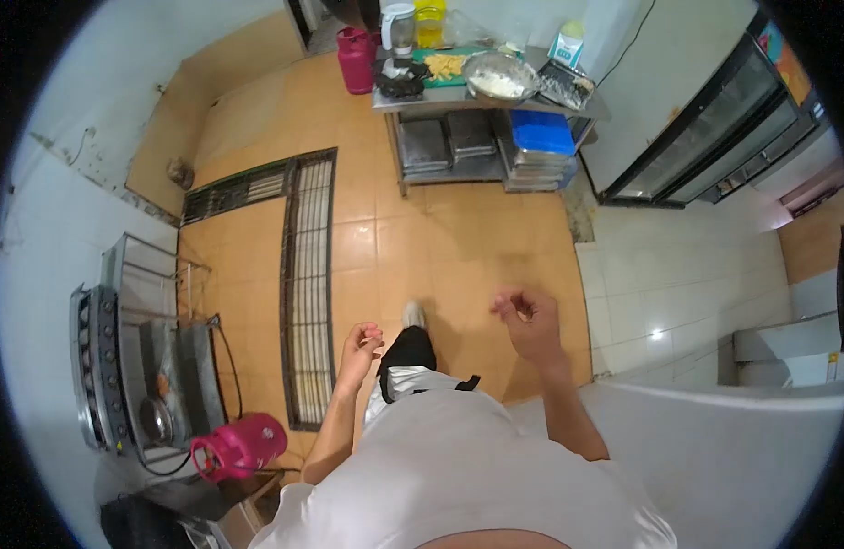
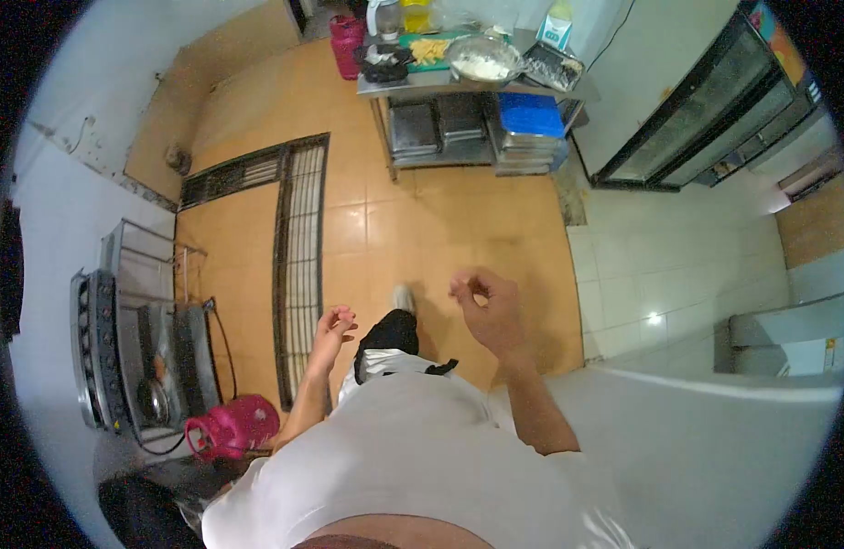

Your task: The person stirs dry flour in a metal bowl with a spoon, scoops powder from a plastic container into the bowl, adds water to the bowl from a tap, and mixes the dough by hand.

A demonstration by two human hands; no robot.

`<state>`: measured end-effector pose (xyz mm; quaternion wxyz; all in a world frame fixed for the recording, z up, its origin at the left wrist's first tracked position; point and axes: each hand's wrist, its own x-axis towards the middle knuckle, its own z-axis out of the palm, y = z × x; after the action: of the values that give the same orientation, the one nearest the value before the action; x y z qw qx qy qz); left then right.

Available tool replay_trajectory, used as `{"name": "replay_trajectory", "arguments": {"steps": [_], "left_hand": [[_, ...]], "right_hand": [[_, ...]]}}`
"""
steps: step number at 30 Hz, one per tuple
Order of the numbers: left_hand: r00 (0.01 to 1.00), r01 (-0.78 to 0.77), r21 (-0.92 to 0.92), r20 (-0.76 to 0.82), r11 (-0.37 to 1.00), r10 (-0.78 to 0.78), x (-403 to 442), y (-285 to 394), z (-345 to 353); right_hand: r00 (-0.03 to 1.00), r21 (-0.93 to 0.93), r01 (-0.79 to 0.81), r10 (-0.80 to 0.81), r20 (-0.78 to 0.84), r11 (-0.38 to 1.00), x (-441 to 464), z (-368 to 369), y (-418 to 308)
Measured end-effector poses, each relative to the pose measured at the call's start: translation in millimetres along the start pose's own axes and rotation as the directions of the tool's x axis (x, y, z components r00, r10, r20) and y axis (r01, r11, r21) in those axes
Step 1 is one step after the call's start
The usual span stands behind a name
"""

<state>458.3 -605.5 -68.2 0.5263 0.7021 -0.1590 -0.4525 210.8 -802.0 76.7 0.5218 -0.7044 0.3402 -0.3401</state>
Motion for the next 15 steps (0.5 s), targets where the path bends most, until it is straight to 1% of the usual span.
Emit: {"name": "replay_trajectory", "arguments": {"steps": [2, 3, 6, 8, 9, 12, 13, 14, 15], "left_hand": [[0.998, 0.024, 0.01, 0.049, 1.0, -0.025, 70, 21, 20], [0.997, -0.014, -0.013, 0.076, 1.0, 0.015, 108, 28, 32], [0.985, 0.002, 0.06, 0.17, 0.998, -0.012, 234, 82, 76], [0.925, 0.185, 0.046, 0.331, 0.982, -0.189, 331, 115, 104], [0.91, 0.18, 0.064, 0.369, 0.982, -0.19, 369, 135, 124], [0.883, 0.113, 0.157, 0.436, 0.981, -0.172, 474, 201, 182], [0.884, 0.114, 0.128, 0.44, 0.985, -0.16, 497, 229, 205], [0.884, 0.115, 0.095, 0.443, 0.989, -0.145, 512, 258, 227], [0.894, 0.159, 0.047, 0.417, 0.986, -0.164, 530, 278, 247]], "right_hand": [[0.992, -0.024, -0.119, 0.12, 0.024, 0.993, 60, -14, 15], [0.981, -0.028, -0.189, 0.19, 0.032, 0.982, 84, -19, 23], [0.988, -0.28, -0.152, 0.143, -0.053, 0.948, 172, -36, 47], [0.983, -0.383, -0.174, 0.136, -0.124, 0.907, 224, -47, 59], [0.98, -0.431, -0.179, 0.123, -0.154, 0.884, 247, -54, 63], [0.987, -0.473, -0.148, 0.1, -0.125, 0.868, 318, -85, 72], [0.988, -0.504, -0.112, 0.042, -0.148, 0.857, 347, -94, 76], [0.99, -0.575, -0.075, -0.006, -0.138, 0.815, 375, -105, 83], [0.991, -0.644, -0.037, -0.053, -0.12, 0.764, 404, -117, 93]]}}
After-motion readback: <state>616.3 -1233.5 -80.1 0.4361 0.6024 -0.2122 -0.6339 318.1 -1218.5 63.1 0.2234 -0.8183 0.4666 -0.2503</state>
